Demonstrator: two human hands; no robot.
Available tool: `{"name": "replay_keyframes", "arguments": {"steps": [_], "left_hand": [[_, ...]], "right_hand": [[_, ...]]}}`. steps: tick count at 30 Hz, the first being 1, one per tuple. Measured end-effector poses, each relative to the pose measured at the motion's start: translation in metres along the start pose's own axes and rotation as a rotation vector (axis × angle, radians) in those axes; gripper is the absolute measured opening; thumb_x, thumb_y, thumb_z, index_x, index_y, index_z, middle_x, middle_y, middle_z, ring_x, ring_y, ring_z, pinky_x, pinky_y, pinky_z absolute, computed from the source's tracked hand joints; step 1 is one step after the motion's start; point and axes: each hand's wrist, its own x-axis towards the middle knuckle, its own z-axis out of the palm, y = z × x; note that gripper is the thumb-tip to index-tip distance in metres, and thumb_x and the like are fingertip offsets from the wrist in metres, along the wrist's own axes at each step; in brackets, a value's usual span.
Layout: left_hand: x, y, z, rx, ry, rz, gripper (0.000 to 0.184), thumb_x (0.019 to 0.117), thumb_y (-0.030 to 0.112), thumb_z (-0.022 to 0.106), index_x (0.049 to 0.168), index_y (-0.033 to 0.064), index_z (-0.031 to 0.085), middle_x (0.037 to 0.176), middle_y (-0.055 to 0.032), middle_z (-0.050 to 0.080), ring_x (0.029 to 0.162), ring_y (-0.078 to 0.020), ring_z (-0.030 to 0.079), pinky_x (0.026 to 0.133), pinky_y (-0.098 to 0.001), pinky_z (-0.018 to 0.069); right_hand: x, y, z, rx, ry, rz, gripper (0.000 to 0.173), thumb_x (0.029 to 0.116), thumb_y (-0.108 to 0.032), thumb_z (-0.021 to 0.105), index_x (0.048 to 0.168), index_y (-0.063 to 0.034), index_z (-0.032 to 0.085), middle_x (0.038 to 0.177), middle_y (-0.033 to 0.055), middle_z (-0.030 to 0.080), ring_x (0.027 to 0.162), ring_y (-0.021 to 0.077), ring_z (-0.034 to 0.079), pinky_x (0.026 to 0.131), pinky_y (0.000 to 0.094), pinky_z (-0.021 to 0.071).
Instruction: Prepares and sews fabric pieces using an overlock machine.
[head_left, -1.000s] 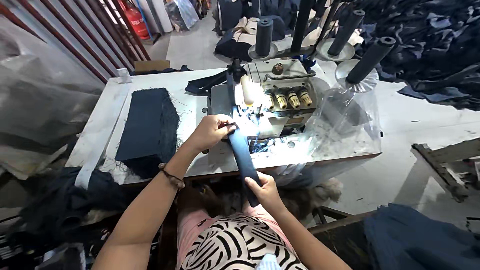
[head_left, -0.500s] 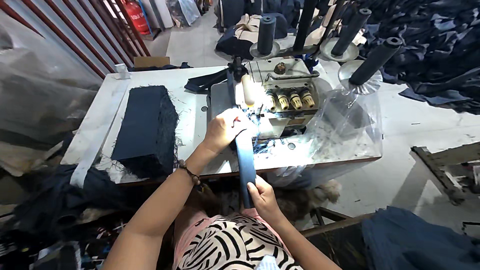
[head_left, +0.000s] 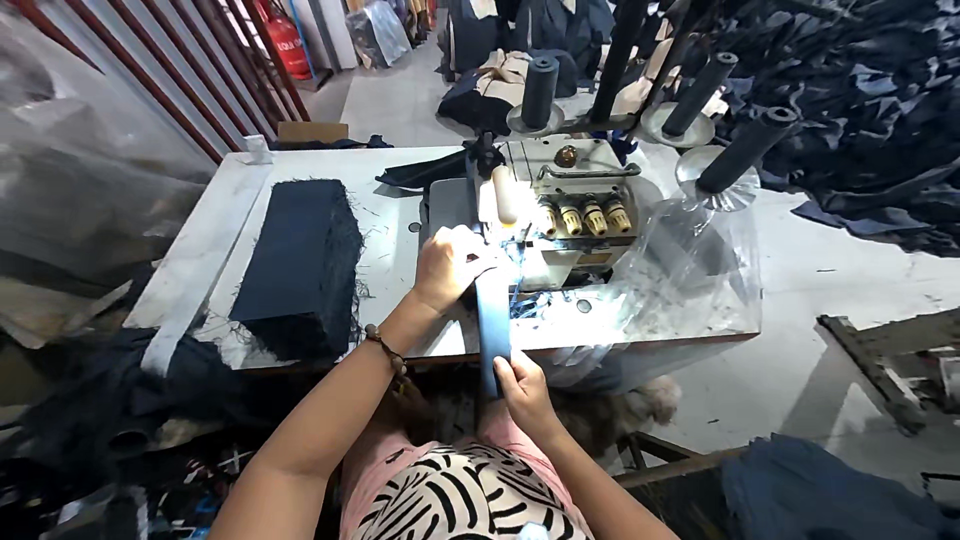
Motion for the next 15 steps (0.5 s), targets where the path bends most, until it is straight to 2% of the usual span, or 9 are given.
{"name": "replay_keyframes", "arguments": {"steps": [2, 4, 7, 9, 11, 13, 15], "left_hand": [[-0.003, 0.001, -0.001, 0.006, -0.021, -0.012, 0.014, 0.0893, 0.018, 0.078, 0.098, 0.0068, 0.075, 0.107, -0.0129, 0.072, 0.101, -0.0333, 0.068, 0.089, -0.052, 0.0541], [-0.008, 0.007, -0.008, 0.026, -0.058, -0.008, 0.017, 0.09, 0.018, 0.078, 0.101, 0.0052, 0.074, 0.107, -0.0144, 0.072, 0.101, -0.0346, 0.068, 0.088, -0.0537, 0.0545], [-0.009, 0.011, -0.011, 0.031, -0.09, -0.018, 0.014, 0.0913, 0.017, 0.076, 0.097, 0.0051, 0.075, 0.104, -0.0142, 0.072, 0.1, -0.0343, 0.068, 0.084, -0.0551, 0.0537], [-0.01, 0.009, -0.01, 0.052, -0.097, 0.002, 0.012, 0.0917, 0.017, 0.075, 0.094, 0.0057, 0.076, 0.102, -0.0133, 0.073, 0.101, -0.0332, 0.069, 0.085, -0.0538, 0.0545], [-0.011, 0.009, -0.011, 0.086, -0.11, 0.029, 0.012, 0.0931, 0.017, 0.074, 0.096, 0.0067, 0.078, 0.102, -0.0126, 0.074, 0.104, -0.0325, 0.069, 0.09, -0.0525, 0.0542], [-0.009, 0.006, -0.013, 0.122, -0.141, 0.044, 0.017, 0.0959, 0.024, 0.071, 0.103, 0.0102, 0.079, 0.106, -0.0114, 0.074, 0.109, -0.0315, 0.068, 0.097, -0.0526, 0.0519], [-0.004, -0.001, -0.017, 0.137, -0.225, 0.023, 0.03, 0.0971, 0.036, 0.067, 0.116, 0.0142, 0.076, 0.116, -0.0109, 0.073, 0.12, -0.0357, 0.064, 0.105, -0.0606, 0.0453]], "right_hand": [[0.011, 0.0, 0.001, 0.012, 0.022, 0.015, 0.029, 0.102, -0.01, 0.049, 0.083, 0.0012, 0.067, 0.073, 0.0002, 0.062, 0.07, -0.0031, 0.06, 0.068, 0.015, 0.0503], [0.024, 0.0, 0.002, 0.036, 0.028, 0.029, 0.029, 0.1027, -0.01, 0.049, 0.083, 0.001, 0.067, 0.074, -0.0004, 0.062, 0.07, -0.0031, 0.059, 0.069, 0.0155, 0.05], [0.044, 0.0, 0.005, 0.072, 0.046, 0.057, 0.026, 0.1022, -0.009, 0.049, 0.089, 0.0027, 0.068, 0.079, 0.0008, 0.062, 0.074, -0.0019, 0.059, 0.072, 0.0168, 0.05], [0.057, 0.002, 0.007, 0.076, 0.067, 0.068, 0.025, 0.1023, -0.008, 0.049, 0.092, 0.0032, 0.069, 0.078, 0.0, 0.063, 0.072, -0.0026, 0.059, 0.07, 0.0165, 0.0503], [0.069, 0.005, 0.009, 0.082, 0.083, 0.076, 0.024, 0.1026, -0.008, 0.049, 0.092, 0.0037, 0.068, 0.075, 0.0003, 0.06, 0.07, 0.0002, 0.057, 0.069, 0.02, 0.049], [0.079, 0.01, 0.012, 0.17, 0.083, 0.058, 0.024, 0.1027, -0.009, 0.048, 0.097, 0.0028, 0.068, 0.075, -0.001, 0.062, 0.069, 0.0012, 0.06, 0.068, 0.0212, 0.0529], [0.086, 0.012, 0.013, 0.235, 0.065, 0.048, 0.025, 0.103, -0.01, 0.046, 0.094, 0.0008, 0.067, 0.075, -0.0013, 0.063, 0.067, 0.0025, 0.061, 0.065, 0.0217, 0.0543]]}}
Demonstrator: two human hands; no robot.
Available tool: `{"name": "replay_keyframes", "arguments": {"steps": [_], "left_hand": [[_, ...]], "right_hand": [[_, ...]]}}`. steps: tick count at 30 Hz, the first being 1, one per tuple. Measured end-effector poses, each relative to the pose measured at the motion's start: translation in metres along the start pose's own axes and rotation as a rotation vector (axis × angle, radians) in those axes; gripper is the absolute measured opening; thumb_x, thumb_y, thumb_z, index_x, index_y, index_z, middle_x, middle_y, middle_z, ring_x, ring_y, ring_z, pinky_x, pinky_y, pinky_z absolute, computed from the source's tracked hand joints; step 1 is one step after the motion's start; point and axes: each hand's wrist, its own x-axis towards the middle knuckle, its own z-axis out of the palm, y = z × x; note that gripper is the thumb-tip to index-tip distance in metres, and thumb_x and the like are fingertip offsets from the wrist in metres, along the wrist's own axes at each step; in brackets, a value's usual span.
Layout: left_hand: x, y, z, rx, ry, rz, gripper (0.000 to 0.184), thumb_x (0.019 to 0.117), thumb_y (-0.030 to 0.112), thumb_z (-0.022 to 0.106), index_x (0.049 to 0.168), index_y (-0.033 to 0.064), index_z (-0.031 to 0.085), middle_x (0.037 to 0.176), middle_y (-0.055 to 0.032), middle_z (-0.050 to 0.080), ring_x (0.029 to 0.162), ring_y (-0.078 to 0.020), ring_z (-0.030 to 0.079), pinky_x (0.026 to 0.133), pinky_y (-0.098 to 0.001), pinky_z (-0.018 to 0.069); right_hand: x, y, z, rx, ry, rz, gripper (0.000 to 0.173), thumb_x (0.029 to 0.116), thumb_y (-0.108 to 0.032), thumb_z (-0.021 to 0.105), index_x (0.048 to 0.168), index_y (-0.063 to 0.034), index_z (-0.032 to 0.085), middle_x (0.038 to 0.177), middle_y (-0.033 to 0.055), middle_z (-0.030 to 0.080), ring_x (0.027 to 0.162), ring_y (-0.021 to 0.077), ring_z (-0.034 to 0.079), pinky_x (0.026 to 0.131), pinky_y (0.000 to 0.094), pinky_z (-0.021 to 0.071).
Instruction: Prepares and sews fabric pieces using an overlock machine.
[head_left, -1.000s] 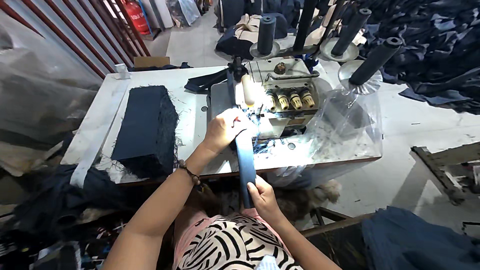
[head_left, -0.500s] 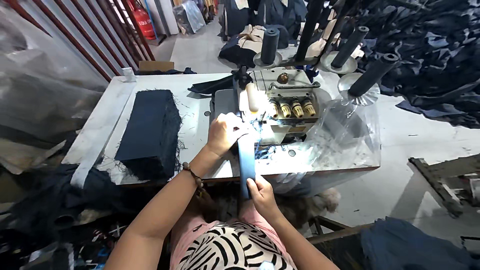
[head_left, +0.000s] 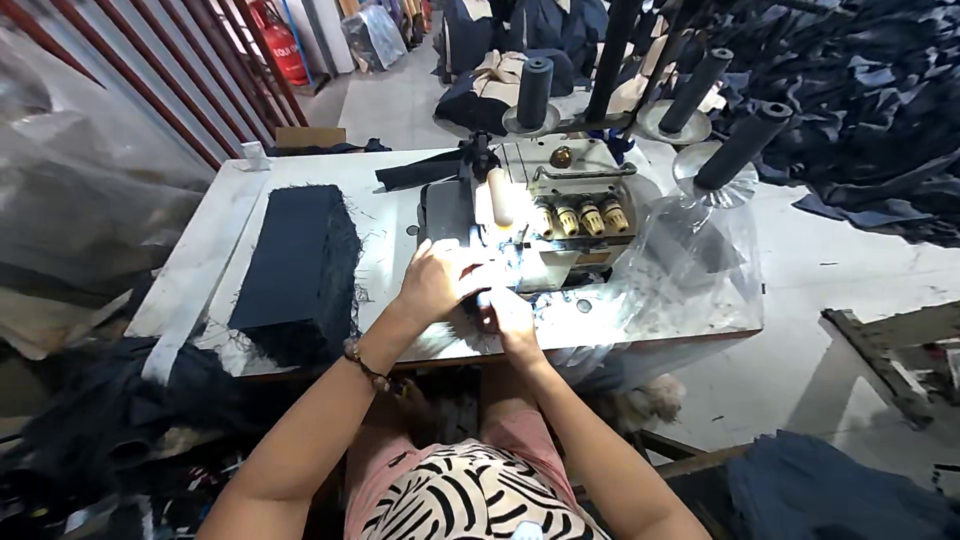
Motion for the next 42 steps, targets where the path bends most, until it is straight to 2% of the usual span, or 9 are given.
{"name": "replay_keyframes", "arguments": {"steps": [4, 12, 18, 21, 30, 34, 36, 38, 42], "left_hand": [[0.037, -0.016, -0.009, 0.011, -0.263, -0.165, 0.048, 0.0954, 0.048, 0.065, 0.136, 0.0226, 0.067, 0.139, -0.0055, 0.066, 0.143, -0.0375, 0.047, 0.117, -0.07, 0.0241], [0.065, -0.044, -0.024, 0.082, -0.237, -0.247, 0.059, 0.0918, 0.049, 0.072, 0.138, 0.0129, 0.064, 0.145, -0.0152, 0.059, 0.138, -0.0403, 0.051, 0.108, -0.0715, 0.036], [0.027, -0.111, -0.122, 0.158, 0.037, -0.863, 0.059, 0.1058, 0.027, 0.055, 0.145, -0.0143, 0.04, 0.138, -0.0463, 0.046, 0.124, -0.0655, 0.05, 0.099, -0.0786, 0.0391], [0.005, -0.134, -0.125, 0.262, -0.079, -1.048, 0.052, 0.1073, 0.03, 0.053, 0.12, -0.0208, 0.057, 0.125, -0.0456, 0.056, 0.122, -0.0613, 0.054, 0.099, -0.0753, 0.0406], [0.004, -0.057, -0.14, 0.179, 0.038, -0.603, 0.029, 0.1033, 0.005, 0.052, 0.127, -0.0122, 0.053, 0.112, -0.0391, 0.062, 0.107, -0.0577, 0.062, 0.091, -0.0722, 0.0474], [-0.022, 0.029, -0.093, -0.012, -0.232, -0.176, 0.058, 0.0885, -0.003, 0.064, 0.144, 0.0107, 0.057, 0.107, -0.022, 0.067, 0.092, -0.0383, 0.068, 0.078, -0.0576, 0.0567], [-0.027, 0.037, -0.069, -0.154, -0.308, -0.018, 0.036, 0.0873, 0.0, 0.066, 0.122, 0.0072, 0.069, 0.099, -0.0133, 0.067, 0.089, -0.0263, 0.067, 0.076, -0.0454, 0.0582], [-0.024, 0.032, -0.058, -0.278, -0.292, 0.08, 0.012, 0.0904, 0.006, 0.067, 0.101, 0.0034, 0.071, 0.092, -0.0088, 0.067, 0.082, -0.0176, 0.066, 0.073, -0.0356, 0.0572], [-0.01, 0.02, -0.051, -0.474, -0.17, -0.007, 0.011, 0.0963, 0.012, 0.068, 0.098, 0.0007, 0.069, 0.089, -0.0069, 0.068, 0.074, -0.01, 0.065, 0.069, -0.0281, 0.057]], "right_hand": [[0.0, 0.009, -0.003, 0.036, -0.085, 0.021, 0.032, 0.102, -0.009, 0.04, 0.084, -0.0023, 0.066, 0.067, -0.0053, 0.06, 0.055, -0.0005, 0.053, 0.054, 0.0173, 0.0475], [-0.006, 0.021, -0.009, 0.126, -0.133, 0.022, 0.039, 0.1034, -0.009, 0.034, 0.082, -0.0037, 0.066, 0.06, -0.0092, 0.057, 0.05, -0.0027, 0.049, 0.05, 0.0153, 0.0436], [-0.007, 0.024, -0.008, 0.159, -0.135, -0.007, 0.036, 0.1013, -0.006, 0.036, 0.081, -0.0045, 0.066, 0.062, -0.0089, 0.057, 0.052, -0.0029, 0.05, 0.052, 0.0146, 0.0438], [-0.007, 0.023, -0.005, 0.107, -0.126, -0.001, 0.034, 0.101, -0.005, 0.038, 0.082, -0.0041, 0.066, 0.064, -0.0088, 0.058, 0.054, -0.0035, 0.051, 0.054, 0.0143, 0.0451], [-0.009, 0.017, -0.007, 0.035, -0.112, -0.006, 0.023, 0.1007, -0.006, 0.048, 0.085, -0.002, 0.065, 0.071, -0.0061, 0.062, 0.06, -0.0035, 0.056, 0.059, 0.0153, 0.0498], [-0.021, 0.013, 0.005, 0.173, -0.111, -0.072, 0.038, 0.0968, -0.043, 0.061, 0.099, -0.005, 0.069, 0.112, 0.0014, 0.067, 0.103, 0.0064, 0.063, 0.089, 0.0281, 0.0554], [-0.031, -0.006, 0.008, 0.211, -0.227, -0.009, 0.05, 0.0895, -0.052, 0.066, 0.103, -0.004, 0.07, 0.126, 0.0034, 0.063, 0.118, 0.0058, 0.057, 0.099, 0.0284, 0.0492], [-0.043, -0.03, 0.008, 0.237, -0.277, 0.112, 0.033, 0.0881, -0.031, 0.07, 0.106, -0.003, 0.068, 0.105, -0.0047, 0.07, 0.098, -0.002, 0.065, 0.089, 0.0219, 0.0555], [-0.061, -0.046, -0.005, 0.15, -0.253, 0.287, 0.006, 0.0915, -0.009, 0.065, 0.092, -0.0067, 0.071, 0.08, -0.0071, 0.072, 0.074, -0.0013, 0.069, 0.074, 0.0217, 0.0597]]}}
